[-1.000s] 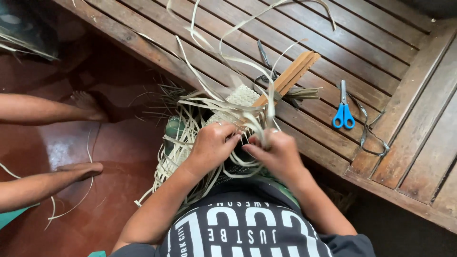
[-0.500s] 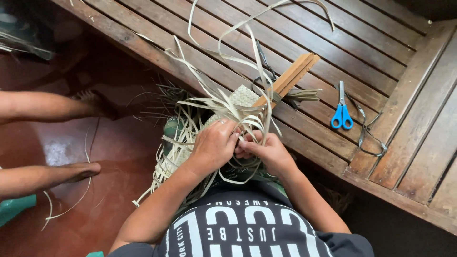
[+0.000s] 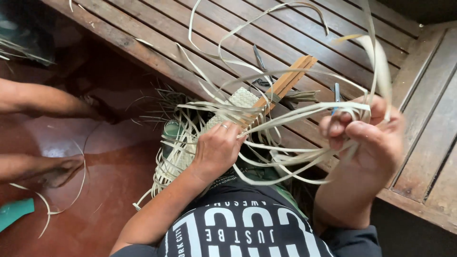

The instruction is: The person weaves thin dried plant strips into a basket base held on their lap. They repeatedly pull and tuck the strips through the existing weave to expand the pattern.

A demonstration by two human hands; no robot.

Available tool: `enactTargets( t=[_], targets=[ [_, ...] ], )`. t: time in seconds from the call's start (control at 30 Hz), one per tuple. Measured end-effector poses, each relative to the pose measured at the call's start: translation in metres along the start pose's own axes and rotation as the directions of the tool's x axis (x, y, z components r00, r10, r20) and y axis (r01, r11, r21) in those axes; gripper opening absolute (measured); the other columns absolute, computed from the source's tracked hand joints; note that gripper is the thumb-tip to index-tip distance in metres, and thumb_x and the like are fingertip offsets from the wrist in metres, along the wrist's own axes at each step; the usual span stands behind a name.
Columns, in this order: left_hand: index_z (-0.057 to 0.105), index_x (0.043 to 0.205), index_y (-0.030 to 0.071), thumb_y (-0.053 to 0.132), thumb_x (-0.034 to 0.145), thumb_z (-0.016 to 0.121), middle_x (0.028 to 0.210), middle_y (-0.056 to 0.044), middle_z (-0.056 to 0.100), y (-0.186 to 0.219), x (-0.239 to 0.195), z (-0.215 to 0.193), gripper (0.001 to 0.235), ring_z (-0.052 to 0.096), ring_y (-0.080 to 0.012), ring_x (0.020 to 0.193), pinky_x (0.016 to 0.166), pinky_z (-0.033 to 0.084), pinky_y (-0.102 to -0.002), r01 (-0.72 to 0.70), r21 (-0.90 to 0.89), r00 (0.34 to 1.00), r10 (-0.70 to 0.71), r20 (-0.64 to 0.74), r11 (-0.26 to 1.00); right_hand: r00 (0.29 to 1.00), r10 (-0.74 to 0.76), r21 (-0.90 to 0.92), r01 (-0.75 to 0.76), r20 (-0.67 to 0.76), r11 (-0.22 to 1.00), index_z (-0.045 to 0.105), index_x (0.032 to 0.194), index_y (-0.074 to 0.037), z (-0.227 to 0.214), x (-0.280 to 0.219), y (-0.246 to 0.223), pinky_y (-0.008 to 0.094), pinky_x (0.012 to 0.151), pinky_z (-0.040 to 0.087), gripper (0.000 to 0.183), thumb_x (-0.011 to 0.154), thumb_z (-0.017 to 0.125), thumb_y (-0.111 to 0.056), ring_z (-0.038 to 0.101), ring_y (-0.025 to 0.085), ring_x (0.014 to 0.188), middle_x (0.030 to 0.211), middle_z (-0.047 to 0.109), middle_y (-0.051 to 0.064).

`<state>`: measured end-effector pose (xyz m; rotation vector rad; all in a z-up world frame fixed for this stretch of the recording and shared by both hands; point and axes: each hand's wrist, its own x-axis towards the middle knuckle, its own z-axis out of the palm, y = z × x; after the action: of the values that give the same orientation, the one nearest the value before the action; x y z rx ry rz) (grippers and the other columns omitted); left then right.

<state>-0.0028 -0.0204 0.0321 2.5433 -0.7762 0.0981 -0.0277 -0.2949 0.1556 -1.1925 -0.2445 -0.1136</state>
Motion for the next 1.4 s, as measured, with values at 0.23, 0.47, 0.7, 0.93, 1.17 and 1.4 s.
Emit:
enactTargets(
  t=[0.23, 0.47, 0.7, 0.93, 1.17, 1.4],
  targets=[
    [0.072, 0.103, 0.006, 0.009, 0.095, 0.068, 0.073, -0.002, 0.064, -0.002, 0.010, 0.001, 0.009, 0.055, -0.0140, 0.056, 0.038, 0.042, -0.026, 0.017, 0.126, 1.000, -0.017, -0.001, 0.992, 0.810, -0.581, -0.994, -0.030, -0.085, 0.104, 0.028, 0.157, -0.001, 0.036, -0.006, -0.017, 0.059, 0.128, 0.046, 0.084, 0.102, 0.080, -0.036, 0.046, 0.043, 0.150, 0.156, 0.045, 0.029],
    [0.073, 0.093, 0.005, 0.004, 0.088, 0.065, 0.070, -0.005, 0.068, -0.003, 0.016, -0.007, 0.010, 0.063, -0.0217, 0.058, 0.041, 0.050, -0.036, 0.054, 0.093, 0.998, -0.057, 0.034, 0.994, 0.918, -0.040, -0.910, -0.397, -0.395, -0.117, 0.082, 0.110, -0.017, -0.032, -0.026, -0.024, 0.038, 0.063, 0.042, 0.039, 0.119, 0.055, -0.044, 0.062, 0.021, 0.065, 0.077, 0.070, 0.002],
    [0.068, 0.080, 0.014, 0.018, 0.097, 0.064, 0.065, 0.001, 0.063, -0.011, 0.026, -0.010, 0.018, 0.060, -0.0197, 0.056, 0.045, 0.050, -0.038, 0.156, 0.102, 0.962, -0.175, 0.210, 0.982, 0.681, 0.160, -0.571, -0.699, -0.714, 0.430, 0.064, 0.096, 0.005, -0.159, -0.087, -0.028, 0.041, 0.078, 0.056, 0.096, 0.121, 0.026, -0.080, 0.070, 0.032, 0.080, 0.087, 0.068, 0.024],
    [0.067, 0.075, 0.015, 0.018, 0.093, 0.056, 0.063, -0.001, 0.063, -0.014, 0.030, -0.005, 0.021, 0.059, -0.0222, 0.054, 0.046, 0.050, -0.039, 0.176, 0.094, 0.945, -0.195, 0.263, 0.980, 0.779, 0.318, -0.689, 0.192, 0.540, 0.699, 0.077, 0.112, -0.012, 0.030, -0.043, 0.016, 0.034, 0.096, 0.059, 0.036, 0.103, 0.045, -0.026, 0.078, 0.019, 0.106, 0.115, 0.081, 0.004],
    [0.058, 0.077, 0.015, 0.032, 0.085, 0.063, 0.069, -0.006, 0.057, -0.007, 0.063, -0.019, 0.020, 0.067, -0.0366, 0.063, 0.057, 0.056, -0.050, 0.041, -0.004, 0.999, -0.041, 0.026, 0.999, 0.958, 0.247, -0.929, 0.047, 0.146, 0.367, 0.060, 0.128, -0.020, 0.015, -0.076, 0.203, 0.044, 0.093, 0.054, 0.027, 0.105, 0.050, -0.031, 0.069, 0.027, 0.107, 0.106, 0.071, 0.003],
    [0.061, 0.091, 0.008, 0.016, 0.095, 0.056, 0.070, -0.015, 0.055, -0.021, 0.138, -0.127, 0.011, 0.061, -0.0306, 0.063, 0.061, 0.051, -0.041, -0.101, -0.509, 0.917, -0.119, -0.382, 0.855, 0.776, 0.598, -0.610, -0.578, -0.203, 0.543, 0.074, 0.118, -0.013, -0.016, -0.125, 0.190, 0.052, 0.097, 0.052, 0.036, 0.105, 0.050, -0.037, 0.071, 0.035, 0.111, 0.107, 0.079, 0.016]
  ],
)
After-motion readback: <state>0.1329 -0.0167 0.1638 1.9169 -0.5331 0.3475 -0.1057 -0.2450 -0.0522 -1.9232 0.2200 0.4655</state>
